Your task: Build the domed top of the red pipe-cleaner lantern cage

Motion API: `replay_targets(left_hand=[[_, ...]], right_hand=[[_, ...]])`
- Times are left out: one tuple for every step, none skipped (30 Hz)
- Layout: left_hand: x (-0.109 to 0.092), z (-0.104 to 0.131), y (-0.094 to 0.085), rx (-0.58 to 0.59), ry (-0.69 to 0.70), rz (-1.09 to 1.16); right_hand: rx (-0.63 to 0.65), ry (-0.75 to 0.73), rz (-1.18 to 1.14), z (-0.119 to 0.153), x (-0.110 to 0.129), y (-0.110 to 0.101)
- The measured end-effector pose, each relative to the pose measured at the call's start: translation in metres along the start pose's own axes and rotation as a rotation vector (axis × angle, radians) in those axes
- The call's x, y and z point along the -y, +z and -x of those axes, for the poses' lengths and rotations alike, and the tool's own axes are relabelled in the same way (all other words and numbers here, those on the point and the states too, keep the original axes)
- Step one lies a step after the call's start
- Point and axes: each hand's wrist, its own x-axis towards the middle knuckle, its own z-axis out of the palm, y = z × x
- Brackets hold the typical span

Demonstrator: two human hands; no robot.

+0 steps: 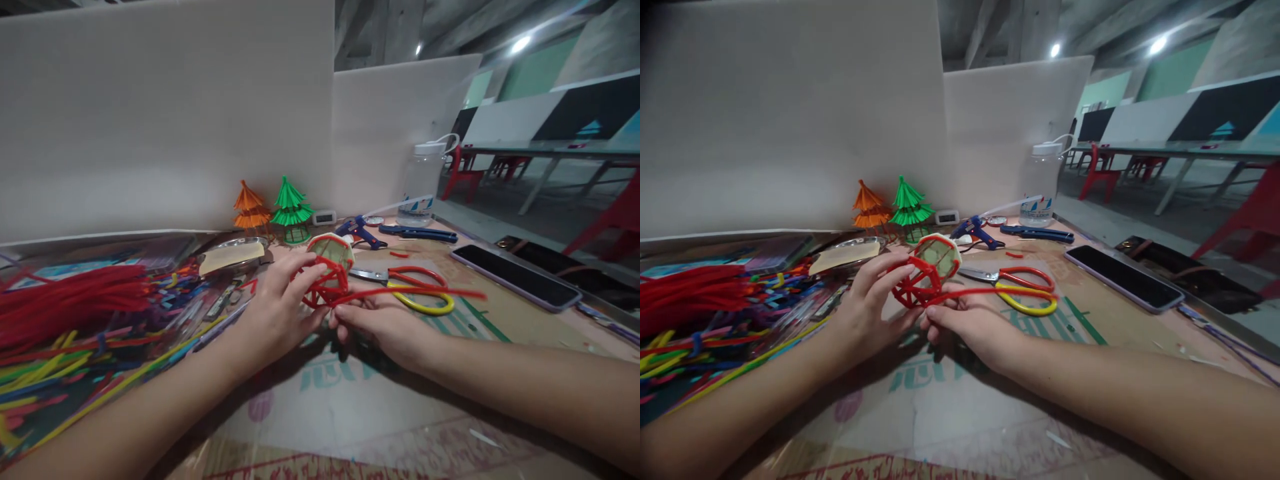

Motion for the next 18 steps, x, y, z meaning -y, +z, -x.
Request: replay_targets(left_hand=[[0.000,0.001,0.001,0.012,-0.016,-0.001],[0.000,0.001,0.002,0.021,-0.030,0.001],[-0.001,0.001,0.002,0.029,-0.039,0.004],[-0.001,0.001,0.002,0.039,-0.043,0.006],[-0.002,0.000,0.002,0.046,-0.044,0.005],[-0.002,0.000,0.002,0.053,-0.047,0.002],[-0.002,0.000,0.001,0.060,-0.051,-0.003],[-0.002,-0.001,0.001,0.063,-0.051,-0.008],[-0.002,-0.001,0.000,0.064,-0.045,-0.013],[-0.001,-0.001,0.000,0.063,-0.034,-0.016],[0.000,0.000,-0.001,0.062,-0.017,-0.015],[0.001,0.000,-0.002,0.061,0.001,-0.007],[0.003,0.001,-0.002,0.055,0.012,0.009],[0.004,0.002,-0.002,0.046,0.011,0.032],[0.006,0.004,0.000,0.030,-0.005,0.061],[0.008,0.006,0.002,0.015,-0.037,0.095],[0.011,0.008,0.005,0.007,-0.082,0.132],[0.013,0.011,0.009,0.010,-0.133,0.170]], right_hand=[[0.001,-0.009,0.011,-0.001,-0.001,-0.001],[-0.006,-0.014,0.024,-0.002,-0.002,-0.002],[-0.012,-0.011,0.034,-0.003,-0.003,-0.003],[-0.017,-0.003,0.036,-0.003,-0.003,-0.004],[-0.026,0.003,0.031,-0.004,-0.003,-0.004],[-0.034,0.006,0.028,-0.004,-0.004,-0.005],[-0.037,0.009,0.032,-0.005,-0.004,-0.005],[-0.034,0.011,0.039,-0.005,-0.005,-0.005],[-0.034,0.009,0.042,-0.006,-0.005,-0.006],[-0.035,0.005,0.042,-0.006,-0.006,-0.006],[-0.028,0.004,0.044,-0.006,-0.007,-0.006],[-0.021,0.002,0.046,-0.007,-0.008,-0.007],[-0.021,-0.006,0.040,-0.007,-0.009,-0.007],[-0.026,-0.012,0.028,-0.007,-0.009,-0.007],[-0.036,-0.017,0.010,-0.007,-0.009,-0.008],[-0.043,-0.017,-0.010,-0.007,-0.009,-0.008],[-0.050,-0.014,-0.029,-0.007,-0.009,-0.008],[-0.056,-0.009,-0.041,-0.008,-0.008,-0.009]])
